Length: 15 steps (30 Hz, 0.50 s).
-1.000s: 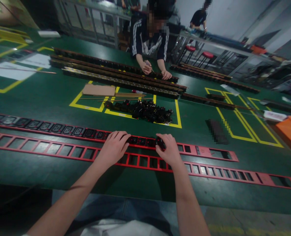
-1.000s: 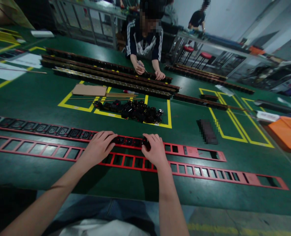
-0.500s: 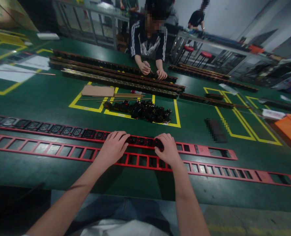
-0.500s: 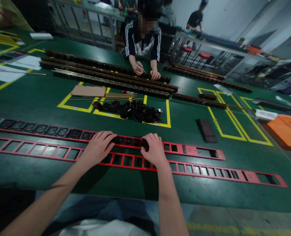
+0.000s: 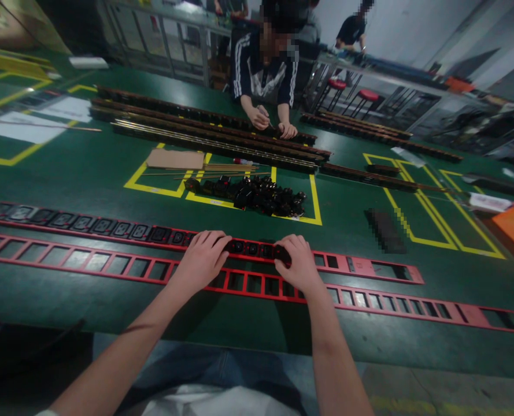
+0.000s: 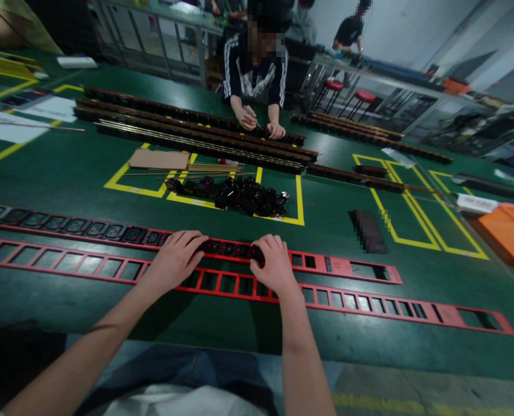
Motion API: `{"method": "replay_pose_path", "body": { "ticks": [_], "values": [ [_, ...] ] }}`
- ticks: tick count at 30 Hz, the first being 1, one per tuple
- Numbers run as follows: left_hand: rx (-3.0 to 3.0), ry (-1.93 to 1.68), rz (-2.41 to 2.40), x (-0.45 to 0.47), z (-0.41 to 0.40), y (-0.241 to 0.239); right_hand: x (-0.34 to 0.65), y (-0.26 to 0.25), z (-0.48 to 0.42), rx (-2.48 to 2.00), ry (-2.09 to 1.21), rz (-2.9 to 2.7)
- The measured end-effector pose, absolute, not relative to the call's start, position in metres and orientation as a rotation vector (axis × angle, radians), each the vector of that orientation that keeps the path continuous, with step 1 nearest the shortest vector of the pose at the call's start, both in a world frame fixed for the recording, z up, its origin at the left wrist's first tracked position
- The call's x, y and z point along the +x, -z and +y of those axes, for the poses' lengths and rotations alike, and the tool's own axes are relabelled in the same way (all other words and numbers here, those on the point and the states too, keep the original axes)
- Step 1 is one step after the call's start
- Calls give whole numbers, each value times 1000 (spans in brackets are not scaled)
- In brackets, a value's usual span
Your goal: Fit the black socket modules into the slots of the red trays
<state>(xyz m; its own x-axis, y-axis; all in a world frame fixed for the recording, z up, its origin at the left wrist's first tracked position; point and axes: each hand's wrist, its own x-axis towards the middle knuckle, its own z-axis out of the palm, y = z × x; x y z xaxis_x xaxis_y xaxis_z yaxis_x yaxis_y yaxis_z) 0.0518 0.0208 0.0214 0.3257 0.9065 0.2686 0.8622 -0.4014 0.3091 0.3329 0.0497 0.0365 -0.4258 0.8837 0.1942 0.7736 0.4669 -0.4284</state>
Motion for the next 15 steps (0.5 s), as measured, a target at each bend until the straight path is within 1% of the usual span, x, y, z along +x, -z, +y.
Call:
{"method": "replay_pose_path", "body": {
  "ticks": [15],
  "values": [
    [2477,-607,1653,51,22,-20,331,-39,47,-1397,-373,-2380]
  ]
}}
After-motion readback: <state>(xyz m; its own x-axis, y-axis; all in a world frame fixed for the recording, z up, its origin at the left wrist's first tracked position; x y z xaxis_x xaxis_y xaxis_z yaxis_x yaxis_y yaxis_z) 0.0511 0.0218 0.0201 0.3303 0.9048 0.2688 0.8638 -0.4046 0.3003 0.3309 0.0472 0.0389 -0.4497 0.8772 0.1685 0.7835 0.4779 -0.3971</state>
